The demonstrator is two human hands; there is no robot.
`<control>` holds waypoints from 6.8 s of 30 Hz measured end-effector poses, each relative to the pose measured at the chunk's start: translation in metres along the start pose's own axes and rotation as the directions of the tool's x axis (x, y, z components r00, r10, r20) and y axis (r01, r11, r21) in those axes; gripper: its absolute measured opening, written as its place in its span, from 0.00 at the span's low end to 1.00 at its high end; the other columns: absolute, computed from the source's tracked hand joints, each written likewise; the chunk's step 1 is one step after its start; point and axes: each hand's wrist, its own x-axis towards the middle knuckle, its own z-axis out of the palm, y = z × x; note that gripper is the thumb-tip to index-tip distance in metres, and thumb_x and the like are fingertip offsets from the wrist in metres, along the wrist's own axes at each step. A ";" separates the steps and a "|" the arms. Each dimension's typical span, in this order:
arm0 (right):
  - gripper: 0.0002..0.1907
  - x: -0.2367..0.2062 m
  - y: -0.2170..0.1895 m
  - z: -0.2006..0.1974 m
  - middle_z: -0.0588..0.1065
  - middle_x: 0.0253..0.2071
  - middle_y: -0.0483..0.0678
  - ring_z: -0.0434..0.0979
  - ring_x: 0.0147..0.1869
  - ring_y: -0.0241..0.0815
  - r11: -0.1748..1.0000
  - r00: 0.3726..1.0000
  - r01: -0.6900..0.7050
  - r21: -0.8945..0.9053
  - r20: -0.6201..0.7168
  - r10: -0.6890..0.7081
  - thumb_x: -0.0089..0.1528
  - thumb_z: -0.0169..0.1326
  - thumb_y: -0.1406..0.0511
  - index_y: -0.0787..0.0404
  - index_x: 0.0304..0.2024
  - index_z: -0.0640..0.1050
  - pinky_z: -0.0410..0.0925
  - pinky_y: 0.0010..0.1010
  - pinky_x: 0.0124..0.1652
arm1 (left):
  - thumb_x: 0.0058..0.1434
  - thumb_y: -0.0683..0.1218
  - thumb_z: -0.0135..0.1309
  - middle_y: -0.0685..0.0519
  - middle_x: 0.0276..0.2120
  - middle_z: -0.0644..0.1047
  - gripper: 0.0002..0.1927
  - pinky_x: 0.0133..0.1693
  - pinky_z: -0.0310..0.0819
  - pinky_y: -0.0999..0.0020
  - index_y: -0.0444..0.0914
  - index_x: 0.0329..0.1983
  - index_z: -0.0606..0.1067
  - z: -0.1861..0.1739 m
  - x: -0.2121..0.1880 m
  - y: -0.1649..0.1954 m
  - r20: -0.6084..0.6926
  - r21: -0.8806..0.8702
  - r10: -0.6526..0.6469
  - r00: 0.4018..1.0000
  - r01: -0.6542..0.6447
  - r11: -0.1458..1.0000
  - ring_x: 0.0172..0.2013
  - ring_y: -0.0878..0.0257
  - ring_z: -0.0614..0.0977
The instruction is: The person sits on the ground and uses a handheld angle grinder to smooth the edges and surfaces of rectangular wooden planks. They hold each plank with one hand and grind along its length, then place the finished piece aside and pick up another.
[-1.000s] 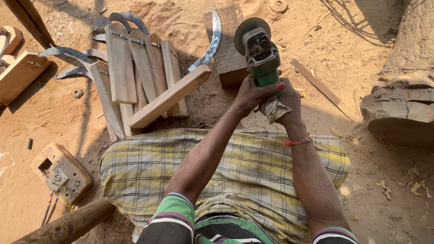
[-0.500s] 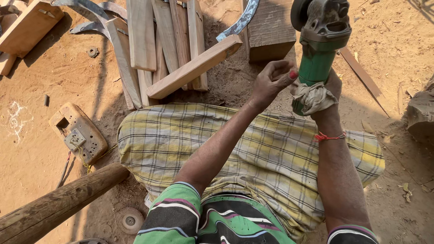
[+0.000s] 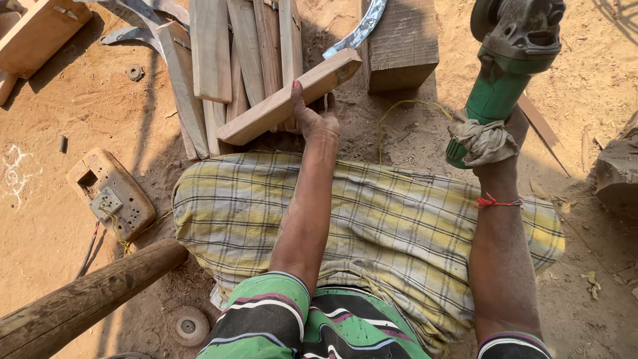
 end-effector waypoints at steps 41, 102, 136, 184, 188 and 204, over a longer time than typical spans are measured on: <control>0.47 0.000 -0.003 0.082 0.79 0.51 0.64 0.83 0.52 0.61 0.342 0.984 -0.058 -0.938 0.005 0.179 0.57 0.68 0.63 0.53 0.74 0.58 0.77 0.47 0.49 | 0.44 0.55 0.76 0.37 0.50 0.71 0.51 0.42 0.88 0.43 0.25 0.61 0.62 -0.013 0.045 0.090 0.471 0.460 -0.032 0.882 -0.214 0.862 0.53 0.46 0.81; 0.38 0.000 -0.037 0.101 0.77 0.43 0.68 0.83 0.45 0.62 0.005 0.909 -0.229 -0.973 -0.212 0.359 0.53 0.67 0.70 0.61 0.62 0.63 0.78 0.48 0.46 | 0.41 0.61 0.74 0.37 0.48 0.72 0.53 0.37 0.90 0.53 0.26 0.58 0.62 -0.018 0.053 0.085 0.454 0.582 0.005 0.891 -0.301 0.755 0.51 0.50 0.82; 0.37 0.096 -0.014 0.041 0.79 0.48 0.63 0.81 0.53 0.62 0.271 0.948 -0.191 -0.943 -0.106 0.301 0.50 0.72 0.59 0.63 0.57 0.71 0.75 0.48 0.50 | 0.48 0.43 0.72 0.39 0.57 0.69 0.64 0.54 0.83 0.51 0.57 0.73 0.36 -0.015 0.040 0.103 0.447 0.300 0.095 0.890 -0.249 0.921 0.55 0.48 0.78; 0.36 0.106 0.029 0.010 0.79 0.45 0.65 0.83 0.47 0.61 0.277 0.983 0.047 -0.960 0.094 0.157 0.54 0.73 0.61 0.64 0.60 0.73 0.78 0.48 0.41 | 0.44 0.54 0.75 0.41 0.55 0.69 0.75 0.52 0.86 0.47 0.48 0.77 0.27 -0.003 0.031 0.136 0.442 0.562 0.052 0.895 -0.322 0.762 0.53 0.50 0.79; 0.38 0.114 0.024 0.013 0.79 0.44 0.64 0.85 0.44 0.59 0.095 0.935 -0.146 -0.985 -0.105 0.340 0.60 0.73 0.46 0.65 0.57 0.74 0.81 0.48 0.42 | 0.43 0.56 0.76 0.39 0.63 0.59 0.77 0.59 0.82 0.43 0.47 0.76 0.26 -0.007 0.039 0.134 0.449 0.576 0.094 0.889 -0.369 0.729 0.64 0.46 0.70; 0.26 0.088 -0.003 0.031 0.79 0.41 0.66 0.84 0.44 0.61 0.185 0.973 -0.090 -0.979 -0.047 0.224 0.59 0.67 0.64 0.66 0.54 0.71 0.78 0.49 0.41 | 0.39 0.60 0.76 0.38 0.65 0.57 0.80 0.64 0.72 0.33 0.48 0.74 0.23 -0.006 0.042 0.131 0.398 0.620 0.057 0.916 -0.314 0.719 0.68 0.42 0.64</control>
